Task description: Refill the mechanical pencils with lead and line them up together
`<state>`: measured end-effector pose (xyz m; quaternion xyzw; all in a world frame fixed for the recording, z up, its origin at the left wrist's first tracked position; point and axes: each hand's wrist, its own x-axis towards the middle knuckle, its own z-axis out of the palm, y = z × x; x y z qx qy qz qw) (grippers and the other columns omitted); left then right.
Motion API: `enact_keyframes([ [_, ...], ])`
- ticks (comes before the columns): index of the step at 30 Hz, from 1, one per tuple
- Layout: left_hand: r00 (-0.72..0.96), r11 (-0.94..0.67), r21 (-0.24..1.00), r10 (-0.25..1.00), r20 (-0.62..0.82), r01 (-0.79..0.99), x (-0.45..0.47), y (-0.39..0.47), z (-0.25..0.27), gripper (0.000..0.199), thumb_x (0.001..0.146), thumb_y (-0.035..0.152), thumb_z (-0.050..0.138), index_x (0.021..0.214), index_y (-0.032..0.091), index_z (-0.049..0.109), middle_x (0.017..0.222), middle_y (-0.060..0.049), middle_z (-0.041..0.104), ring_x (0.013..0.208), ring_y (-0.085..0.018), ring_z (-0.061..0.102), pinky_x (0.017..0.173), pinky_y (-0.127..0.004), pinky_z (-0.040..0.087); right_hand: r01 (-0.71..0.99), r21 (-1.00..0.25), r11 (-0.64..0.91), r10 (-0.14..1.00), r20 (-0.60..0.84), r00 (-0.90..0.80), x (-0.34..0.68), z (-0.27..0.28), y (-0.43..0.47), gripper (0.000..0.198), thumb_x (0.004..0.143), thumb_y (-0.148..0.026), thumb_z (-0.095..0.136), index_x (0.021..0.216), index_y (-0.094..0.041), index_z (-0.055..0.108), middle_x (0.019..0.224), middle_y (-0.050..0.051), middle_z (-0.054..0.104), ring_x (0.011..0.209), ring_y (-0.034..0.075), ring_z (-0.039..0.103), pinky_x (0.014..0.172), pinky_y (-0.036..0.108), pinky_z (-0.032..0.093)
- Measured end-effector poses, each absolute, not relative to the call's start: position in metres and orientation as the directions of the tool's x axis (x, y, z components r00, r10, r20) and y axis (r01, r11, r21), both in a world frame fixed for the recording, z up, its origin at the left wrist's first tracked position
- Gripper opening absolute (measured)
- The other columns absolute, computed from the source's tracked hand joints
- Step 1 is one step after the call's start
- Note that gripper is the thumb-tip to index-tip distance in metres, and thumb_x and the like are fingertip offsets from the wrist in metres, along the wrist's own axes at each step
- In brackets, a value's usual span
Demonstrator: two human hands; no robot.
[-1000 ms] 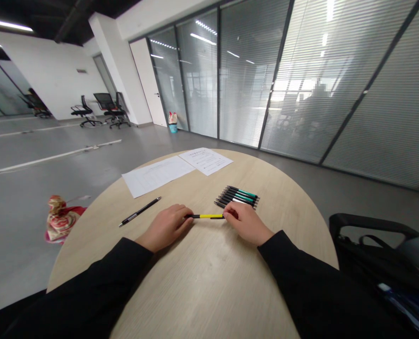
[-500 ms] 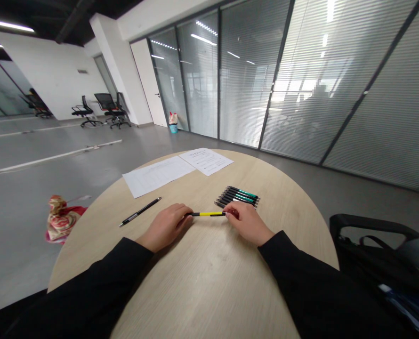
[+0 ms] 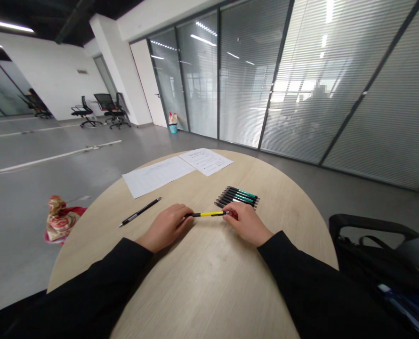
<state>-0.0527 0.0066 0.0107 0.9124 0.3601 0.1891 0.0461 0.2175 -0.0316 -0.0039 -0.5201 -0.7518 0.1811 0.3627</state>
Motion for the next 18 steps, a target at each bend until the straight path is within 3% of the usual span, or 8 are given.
enact_keyframes([
  [6, 0.679, -0.748, 0.224, 0.663, 0.317, 0.625, -0.0533, 0.0065, 0.0104, 0.021, 0.099, 0.03, 0.047, 0.102, 0.019, 0.064, 0.093, -0.007, 0.067, 0.084, -0.021, 0.061, 0.075, -0.033, 0.048, 0.663, -0.632, 0.401, 0.905, 0.387, -0.178, 0.218, -0.0007, -0.033, 0.013, 0.092, -0.02, 0.058, 0.085, -0.016, 0.068, 0.077, 0.002, 0.066, 0.069, 0.015, 0.056, 0.064, 0.026, 0.036],
  [18, 0.637, -0.719, 0.228, 0.69, 0.343, 0.657, -0.0524, 0.0059, 0.0129, 0.021, 0.098, 0.031, 0.048, 0.099, 0.018, 0.064, 0.089, -0.007, 0.066, 0.079, -0.021, 0.06, 0.07, -0.032, 0.047, 0.647, -0.656, 0.389, 0.913, 0.367, -0.177, 0.2182, 0.0, -0.0333, 0.017, 0.093, -0.022, 0.056, 0.082, -0.017, 0.067, 0.071, 0.001, 0.062, 0.064, 0.014, 0.052, 0.06, 0.026, 0.033],
])
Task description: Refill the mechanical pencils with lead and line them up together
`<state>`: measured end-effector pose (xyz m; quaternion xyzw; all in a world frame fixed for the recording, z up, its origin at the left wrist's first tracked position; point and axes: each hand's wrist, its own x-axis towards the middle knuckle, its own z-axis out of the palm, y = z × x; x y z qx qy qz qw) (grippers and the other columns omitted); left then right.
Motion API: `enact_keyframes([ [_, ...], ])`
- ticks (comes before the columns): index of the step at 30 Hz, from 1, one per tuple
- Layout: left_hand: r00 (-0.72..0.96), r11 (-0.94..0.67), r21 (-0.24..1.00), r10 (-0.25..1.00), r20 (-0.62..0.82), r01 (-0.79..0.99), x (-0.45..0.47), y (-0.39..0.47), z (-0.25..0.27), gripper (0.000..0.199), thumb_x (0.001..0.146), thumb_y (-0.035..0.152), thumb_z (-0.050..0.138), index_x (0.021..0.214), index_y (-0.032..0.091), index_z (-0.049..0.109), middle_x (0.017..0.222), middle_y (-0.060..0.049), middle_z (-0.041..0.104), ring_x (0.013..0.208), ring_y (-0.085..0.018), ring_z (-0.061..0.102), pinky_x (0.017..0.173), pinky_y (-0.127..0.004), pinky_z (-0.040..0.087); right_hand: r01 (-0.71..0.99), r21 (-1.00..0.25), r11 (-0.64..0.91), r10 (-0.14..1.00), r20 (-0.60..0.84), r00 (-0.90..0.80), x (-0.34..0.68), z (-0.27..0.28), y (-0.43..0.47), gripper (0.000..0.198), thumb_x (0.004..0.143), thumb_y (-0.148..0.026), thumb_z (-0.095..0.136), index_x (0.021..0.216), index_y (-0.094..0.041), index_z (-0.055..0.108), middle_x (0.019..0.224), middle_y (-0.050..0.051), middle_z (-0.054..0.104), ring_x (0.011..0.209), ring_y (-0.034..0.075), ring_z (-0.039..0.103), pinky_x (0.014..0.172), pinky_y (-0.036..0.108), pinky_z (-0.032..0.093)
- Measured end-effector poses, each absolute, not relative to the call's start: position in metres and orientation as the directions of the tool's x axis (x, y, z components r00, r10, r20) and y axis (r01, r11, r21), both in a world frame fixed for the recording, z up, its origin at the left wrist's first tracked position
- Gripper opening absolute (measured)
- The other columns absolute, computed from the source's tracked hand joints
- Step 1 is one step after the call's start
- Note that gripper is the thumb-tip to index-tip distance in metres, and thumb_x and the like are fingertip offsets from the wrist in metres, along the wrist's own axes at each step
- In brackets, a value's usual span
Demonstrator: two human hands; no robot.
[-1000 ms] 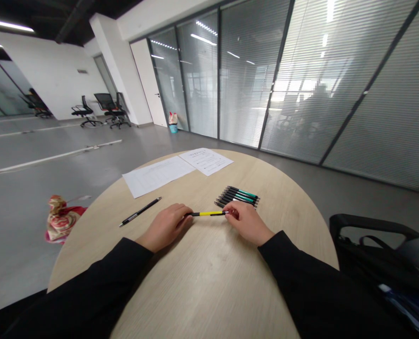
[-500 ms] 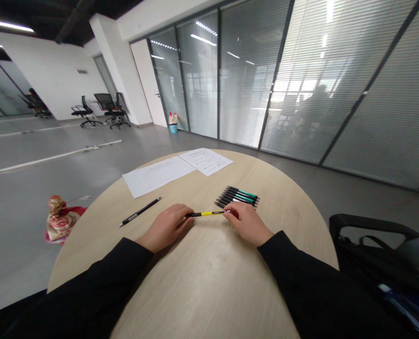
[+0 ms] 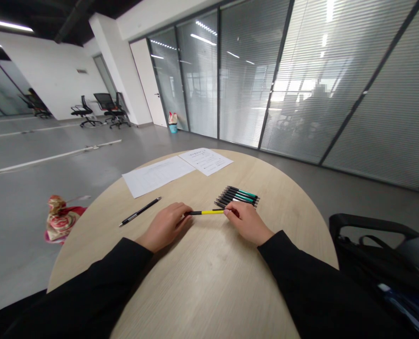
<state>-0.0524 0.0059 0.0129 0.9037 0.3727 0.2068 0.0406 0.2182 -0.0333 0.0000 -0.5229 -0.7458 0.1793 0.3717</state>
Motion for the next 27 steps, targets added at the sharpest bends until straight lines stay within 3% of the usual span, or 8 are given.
enact_keyframes([
  [13, 0.653, -0.73, 0.194, 0.677, 0.338, 0.656, -0.0552, 0.0086, 0.0083, 0.03, 0.102, 0.037, 0.041, 0.094, 0.017, 0.062, 0.087, -0.008, 0.067, 0.077, -0.021, 0.06, 0.07, -0.033, 0.047, 0.635, -0.654, 0.412, 0.897, 0.415, -0.154, 0.2194, -0.0008, -0.0314, 0.015, 0.094, -0.021, 0.055, 0.084, -0.017, 0.066, 0.078, 0.003, 0.066, 0.071, 0.016, 0.056, 0.067, 0.027, 0.037],
  [21, 0.705, -0.747, 0.226, 0.665, 0.245, 0.626, -0.0523, 0.0058, 0.0106, 0.037, 0.103, 0.04, 0.035, 0.088, 0.018, 0.06, 0.084, -0.007, 0.065, 0.073, -0.019, 0.059, 0.068, -0.031, 0.046, 0.561, -0.693, 0.453, 0.874, 0.47, -0.124, 0.2192, 0.0012, -0.0328, 0.012, 0.092, -0.017, 0.055, 0.089, -0.018, 0.067, 0.084, 0.003, 0.068, 0.075, 0.017, 0.058, 0.073, 0.028, 0.042],
  [27, 0.686, -0.733, 0.263, 0.68, 0.258, 0.627, -0.0526, 0.0047, 0.0107, 0.03, 0.102, 0.039, 0.04, 0.096, 0.019, 0.061, 0.087, -0.006, 0.066, 0.075, -0.019, 0.06, 0.068, -0.03, 0.045, 0.578, -0.701, 0.418, 0.884, 0.46, -0.082, 0.2191, -0.0001, -0.0335, 0.013, 0.092, -0.018, 0.054, 0.088, -0.018, 0.067, 0.081, 0.003, 0.068, 0.073, 0.017, 0.058, 0.071, 0.028, 0.041],
])
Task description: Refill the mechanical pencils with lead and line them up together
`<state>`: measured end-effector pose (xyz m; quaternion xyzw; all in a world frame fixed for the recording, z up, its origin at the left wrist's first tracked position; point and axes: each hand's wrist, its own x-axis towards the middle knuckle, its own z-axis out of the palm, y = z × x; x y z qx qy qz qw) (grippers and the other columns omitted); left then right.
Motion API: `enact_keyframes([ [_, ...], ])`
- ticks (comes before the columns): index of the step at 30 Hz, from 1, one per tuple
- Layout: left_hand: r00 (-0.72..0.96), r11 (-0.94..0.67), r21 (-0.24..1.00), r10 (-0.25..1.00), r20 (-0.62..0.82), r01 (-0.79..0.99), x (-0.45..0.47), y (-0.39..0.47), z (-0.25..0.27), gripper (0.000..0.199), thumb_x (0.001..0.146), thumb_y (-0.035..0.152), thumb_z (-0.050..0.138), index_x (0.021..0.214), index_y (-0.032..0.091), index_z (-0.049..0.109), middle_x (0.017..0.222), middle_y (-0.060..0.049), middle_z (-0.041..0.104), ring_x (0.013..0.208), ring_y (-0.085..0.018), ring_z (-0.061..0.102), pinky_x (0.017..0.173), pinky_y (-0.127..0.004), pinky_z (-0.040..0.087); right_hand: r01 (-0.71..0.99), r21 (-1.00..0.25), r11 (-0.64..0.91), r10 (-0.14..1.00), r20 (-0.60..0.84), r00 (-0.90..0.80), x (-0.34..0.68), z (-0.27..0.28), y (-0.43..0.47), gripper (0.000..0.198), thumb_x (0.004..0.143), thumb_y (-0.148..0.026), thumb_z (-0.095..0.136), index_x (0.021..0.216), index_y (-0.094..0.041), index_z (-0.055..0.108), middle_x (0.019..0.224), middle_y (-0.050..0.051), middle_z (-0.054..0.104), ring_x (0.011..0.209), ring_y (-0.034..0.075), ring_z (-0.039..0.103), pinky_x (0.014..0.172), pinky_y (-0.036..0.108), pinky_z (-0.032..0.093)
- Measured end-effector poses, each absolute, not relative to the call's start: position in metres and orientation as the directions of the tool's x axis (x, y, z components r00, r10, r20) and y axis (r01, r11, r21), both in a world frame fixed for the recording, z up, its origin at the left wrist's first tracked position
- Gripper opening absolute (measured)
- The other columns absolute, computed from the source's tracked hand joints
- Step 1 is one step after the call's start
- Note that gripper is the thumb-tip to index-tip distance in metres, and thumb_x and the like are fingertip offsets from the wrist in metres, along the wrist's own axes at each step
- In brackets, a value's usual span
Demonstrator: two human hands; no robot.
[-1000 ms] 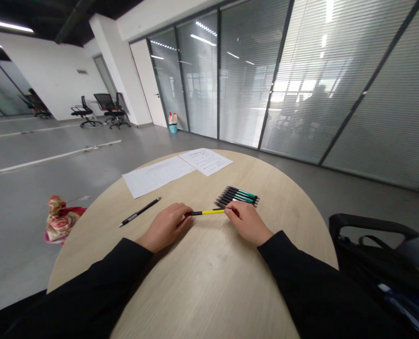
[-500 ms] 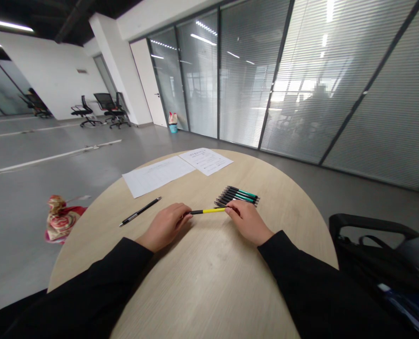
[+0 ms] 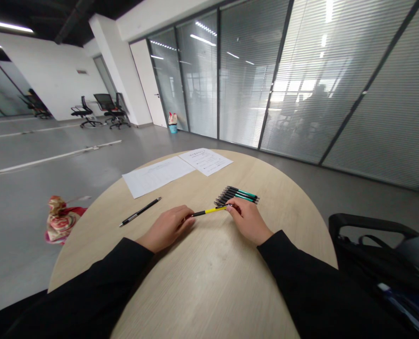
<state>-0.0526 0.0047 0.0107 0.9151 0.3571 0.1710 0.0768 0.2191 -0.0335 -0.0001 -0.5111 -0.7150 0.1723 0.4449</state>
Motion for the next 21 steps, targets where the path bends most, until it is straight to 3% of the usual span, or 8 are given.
enact_keyframes([
  [10, 0.673, -0.735, 0.275, 0.678, 0.296, 0.62, -0.0518, 0.0041, 0.0123, 0.027, 0.102, 0.033, 0.04, 0.096, 0.019, 0.062, 0.089, -0.007, 0.067, 0.074, -0.019, 0.061, 0.067, -0.03, 0.046, 0.634, -0.668, 0.388, 0.904, 0.409, -0.122, 0.2198, -0.0013, -0.0317, 0.014, 0.09, -0.019, 0.055, 0.085, -0.017, 0.068, 0.077, 0.002, 0.065, 0.069, 0.016, 0.056, 0.065, 0.027, 0.038],
  [15, 0.658, -0.714, 0.278, 0.7, 0.277, 0.642, -0.0521, 0.0048, 0.0119, 0.03, 0.102, 0.036, 0.039, 0.098, 0.019, 0.063, 0.092, -0.008, 0.069, 0.079, -0.02, 0.063, 0.071, -0.032, 0.048, 0.615, -0.669, 0.417, 0.902, 0.389, -0.189, 0.2199, -0.0026, -0.0309, 0.017, 0.091, -0.015, 0.054, 0.096, -0.017, 0.07, 0.088, 0.005, 0.071, 0.078, 0.017, 0.061, 0.071, 0.028, 0.042],
  [21, 0.659, -0.713, 0.271, 0.701, 0.273, 0.646, -0.0505, 0.0023, 0.0154, 0.03, 0.102, 0.037, 0.038, 0.102, 0.019, 0.062, 0.094, -0.008, 0.069, 0.08, -0.021, 0.063, 0.071, -0.031, 0.048, 0.623, -0.656, 0.426, 0.895, 0.406, -0.185, 0.2192, -0.0004, -0.0319, 0.016, 0.092, -0.013, 0.053, 0.095, -0.017, 0.068, 0.093, 0.006, 0.071, 0.085, 0.019, 0.063, 0.078, 0.03, 0.043],
])
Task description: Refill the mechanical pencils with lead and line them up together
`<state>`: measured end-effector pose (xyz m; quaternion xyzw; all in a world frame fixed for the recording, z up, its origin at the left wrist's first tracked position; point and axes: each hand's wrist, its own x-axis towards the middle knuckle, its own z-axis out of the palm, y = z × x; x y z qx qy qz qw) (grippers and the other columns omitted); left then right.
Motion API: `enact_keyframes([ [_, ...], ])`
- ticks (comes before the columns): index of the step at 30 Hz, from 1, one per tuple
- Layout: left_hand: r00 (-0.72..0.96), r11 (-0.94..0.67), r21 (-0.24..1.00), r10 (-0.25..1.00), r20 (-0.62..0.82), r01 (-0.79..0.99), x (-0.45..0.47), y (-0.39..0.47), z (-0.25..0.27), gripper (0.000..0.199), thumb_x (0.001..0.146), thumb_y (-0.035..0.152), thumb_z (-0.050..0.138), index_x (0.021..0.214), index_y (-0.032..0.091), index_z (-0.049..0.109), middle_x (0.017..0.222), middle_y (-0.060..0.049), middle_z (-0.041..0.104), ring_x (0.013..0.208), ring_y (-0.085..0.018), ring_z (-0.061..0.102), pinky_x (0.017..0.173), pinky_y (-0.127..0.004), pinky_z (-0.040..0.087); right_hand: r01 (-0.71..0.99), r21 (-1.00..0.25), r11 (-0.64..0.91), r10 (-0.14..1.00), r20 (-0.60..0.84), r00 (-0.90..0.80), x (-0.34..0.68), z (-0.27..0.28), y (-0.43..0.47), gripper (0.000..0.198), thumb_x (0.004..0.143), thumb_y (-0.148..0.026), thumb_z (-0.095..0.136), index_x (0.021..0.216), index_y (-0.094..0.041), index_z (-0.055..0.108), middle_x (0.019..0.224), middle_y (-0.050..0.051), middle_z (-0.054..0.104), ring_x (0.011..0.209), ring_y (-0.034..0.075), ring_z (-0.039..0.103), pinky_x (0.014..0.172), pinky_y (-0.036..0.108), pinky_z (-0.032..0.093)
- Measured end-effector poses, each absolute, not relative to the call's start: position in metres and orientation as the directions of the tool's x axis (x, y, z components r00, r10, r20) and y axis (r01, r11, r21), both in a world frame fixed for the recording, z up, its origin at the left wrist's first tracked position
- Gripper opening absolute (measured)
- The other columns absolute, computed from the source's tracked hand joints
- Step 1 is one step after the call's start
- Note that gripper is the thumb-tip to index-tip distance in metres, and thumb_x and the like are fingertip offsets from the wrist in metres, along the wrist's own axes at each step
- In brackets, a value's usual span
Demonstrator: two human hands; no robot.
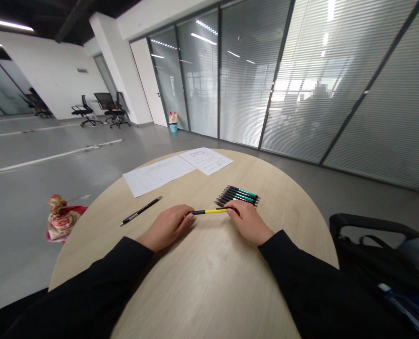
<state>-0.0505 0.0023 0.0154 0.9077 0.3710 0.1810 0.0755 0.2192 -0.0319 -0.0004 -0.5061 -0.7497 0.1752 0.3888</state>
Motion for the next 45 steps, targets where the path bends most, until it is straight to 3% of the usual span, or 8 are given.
enact_keyframes([
  [7, 0.602, -0.683, 0.277, 0.729, 0.327, 0.676, -0.0515, 0.0031, 0.0121, 0.019, 0.099, 0.033, 0.043, 0.101, 0.02, 0.057, 0.081, -0.003, 0.064, 0.067, -0.017, 0.057, 0.062, -0.028, 0.043, 0.632, -0.648, 0.424, 0.891, 0.423, -0.165, 0.22, -0.004, -0.0312, 0.016, 0.093, -0.014, 0.052, 0.093, -0.017, 0.068, 0.09, 0.005, 0.07, 0.084, 0.019, 0.062, 0.077, 0.03, 0.043],
  [16, 0.648, -0.719, 0.269, 0.695, 0.311, 0.641, -0.0501, 0.0016, 0.0176, 0.027, 0.102, 0.034, 0.036, 0.098, 0.019, 0.059, 0.091, -0.007, 0.067, 0.078, -0.02, 0.062, 0.07, -0.031, 0.047, 0.625, -0.655, 0.425, 0.892, 0.421, -0.164, 0.2196, -0.0028, -0.0311, 0.016, 0.092, -0.014, 0.053, 0.094, -0.017, 0.068, 0.091, 0.006, 0.071, 0.085, 0.019, 0.062, 0.078, 0.031, 0.043],
  [23, 0.614, -0.697, 0.277, 0.716, 0.333, 0.662, -0.0506, 0.0021, 0.0135, 0.02, 0.099, 0.034, 0.043, 0.097, 0.02, 0.058, 0.08, -0.003, 0.063, 0.066, -0.017, 0.055, 0.062, -0.029, 0.042, 0.627, -0.654, 0.423, 0.893, 0.419, -0.166, 0.2194, -0.0021, -0.0314, 0.016, 0.091, -0.013, 0.053, 0.094, -0.017, 0.068, 0.092, 0.006, 0.071, 0.085, 0.019, 0.062, 0.078, 0.03, 0.043],
  [31, 0.642, -0.711, 0.289, 0.703, 0.306, 0.641, -0.0502, 0.0014, 0.017, 0.026, 0.101, 0.032, 0.037, 0.097, 0.019, 0.059, 0.09, -0.006, 0.066, 0.077, -0.02, 0.06, 0.07, -0.031, 0.046, 0.626, -0.653, 0.426, 0.891, 0.424, -0.163, 0.2197, -0.0026, -0.0316, 0.015, 0.092, -0.014, 0.053, 0.093, -0.017, 0.068, 0.09, 0.005, 0.07, 0.083, 0.019, 0.062, 0.076, 0.03, 0.043],
  [38, 0.608, -0.678, 0.286, 0.734, 0.303, 0.677, -0.0496, -0.0001, 0.0176, 0.02, 0.098, 0.034, 0.044, 0.097, 0.02, 0.058, 0.079, -0.003, 0.063, 0.066, -0.017, 0.056, 0.062, -0.028, 0.042, 0.632, -0.653, 0.417, 0.896, 0.41, -0.168, 0.2193, -0.0017, -0.0314, 0.015, 0.091, -0.014, 0.054, 0.093, -0.017, 0.068, 0.09, 0.005, 0.071, 0.083, 0.019, 0.062, 0.076, 0.03, 0.043],
  [45, 0.643, -0.707, 0.284, 0.707, 0.294, 0.648, -0.0504, 0.0028, 0.0159, 0.025, 0.101, 0.032, 0.037, 0.094, 0.019, 0.057, 0.086, -0.005, 0.065, 0.074, -0.019, 0.059, 0.068, -0.031, 0.044, 0.629, -0.659, 0.412, 0.899, 0.408, -0.161, 0.2185, 0.0007, -0.0329, 0.016, 0.091, -0.013, 0.054, 0.093, -0.017, 0.069, 0.089, 0.005, 0.071, 0.08, 0.018, 0.062, 0.075, 0.029, 0.043],
])
